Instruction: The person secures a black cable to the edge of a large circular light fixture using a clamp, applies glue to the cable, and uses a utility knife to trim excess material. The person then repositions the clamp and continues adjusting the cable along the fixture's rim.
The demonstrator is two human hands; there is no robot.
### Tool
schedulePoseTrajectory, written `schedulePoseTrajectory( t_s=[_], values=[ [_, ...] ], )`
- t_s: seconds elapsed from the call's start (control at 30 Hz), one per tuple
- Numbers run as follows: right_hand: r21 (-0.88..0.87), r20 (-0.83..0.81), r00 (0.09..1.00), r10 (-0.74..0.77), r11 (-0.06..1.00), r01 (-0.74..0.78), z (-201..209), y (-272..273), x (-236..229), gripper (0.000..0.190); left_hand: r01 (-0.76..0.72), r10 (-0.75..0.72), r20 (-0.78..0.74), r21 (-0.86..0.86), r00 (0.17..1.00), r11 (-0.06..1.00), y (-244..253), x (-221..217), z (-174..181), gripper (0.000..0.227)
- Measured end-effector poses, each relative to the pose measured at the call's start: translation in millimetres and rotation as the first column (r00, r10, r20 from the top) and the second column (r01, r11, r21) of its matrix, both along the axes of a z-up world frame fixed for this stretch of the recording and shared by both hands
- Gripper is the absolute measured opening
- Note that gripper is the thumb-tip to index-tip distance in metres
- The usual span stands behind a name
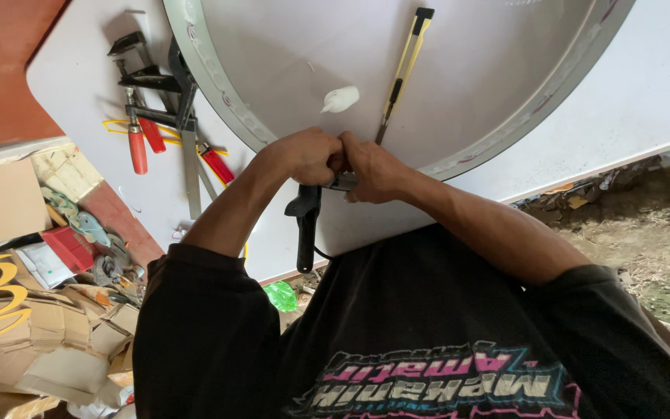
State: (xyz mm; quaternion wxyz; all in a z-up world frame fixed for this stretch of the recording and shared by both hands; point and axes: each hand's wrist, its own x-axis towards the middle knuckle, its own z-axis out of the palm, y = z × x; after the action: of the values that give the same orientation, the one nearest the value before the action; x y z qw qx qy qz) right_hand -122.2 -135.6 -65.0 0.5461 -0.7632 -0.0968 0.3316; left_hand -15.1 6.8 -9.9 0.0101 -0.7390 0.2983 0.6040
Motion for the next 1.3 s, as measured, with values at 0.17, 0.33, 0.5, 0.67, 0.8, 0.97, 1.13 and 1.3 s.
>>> schedulePoseTrajectory(
  t_s=[0.17,0.33,0.5,0.67,0.8,0.97,1.13,1.3],
  values=[
    [-0.025,-0.043,0.999,0.012,1.0,-0.013,11,-3,4,0.076,-0.005,0.004,0.021,0.02,1.0,1.0,-5,-3,3,0.031],
    [-0.07,-0.011,0.999,0.036,0.997,-0.037,5,0,3,0.077,0.038,-0.04,0.037,0.049,0.999,0.998,-13,-6,14,0.049],
    [-0.092,0.055,0.996,0.073,0.993,-0.067,9,1,2,0.076,0.088,-0.092,0.044,0.086,0.995,0.992,-14,-9,16,0.065],
    [-0.04,0.057,0.998,0.024,0.999,-0.022,11,0,1,0.079,0.05,-0.053,0.065,0.047,0.997,0.998,-15,-15,25,0.068],
    [-0.091,0.108,0.993,0.049,0.995,-0.039,9,3,-2,0.079,0.067,-0.07,0.079,0.05,0.994,0.997,-14,-18,29,0.07],
    [-0.026,0.116,0.993,0.003,1.0,0.0,3,4,-4,0.08,0.04,-0.047,0.114,0.057,0.992,0.998,-13,-24,26,0.073],
    [-0.074,0.128,0.991,0.035,0.997,-0.026,-2,7,-2,0.079,0.016,-0.025,0.111,0.083,0.993,0.996,-17,-25,37,0.075],
    [0.015,0.041,0.999,-0.009,1.0,0.008,16,-3,-1,0.076,-0.043,0.032,0.117,0.091,0.993,0.995,-19,-23,48,0.073]
  ],
)
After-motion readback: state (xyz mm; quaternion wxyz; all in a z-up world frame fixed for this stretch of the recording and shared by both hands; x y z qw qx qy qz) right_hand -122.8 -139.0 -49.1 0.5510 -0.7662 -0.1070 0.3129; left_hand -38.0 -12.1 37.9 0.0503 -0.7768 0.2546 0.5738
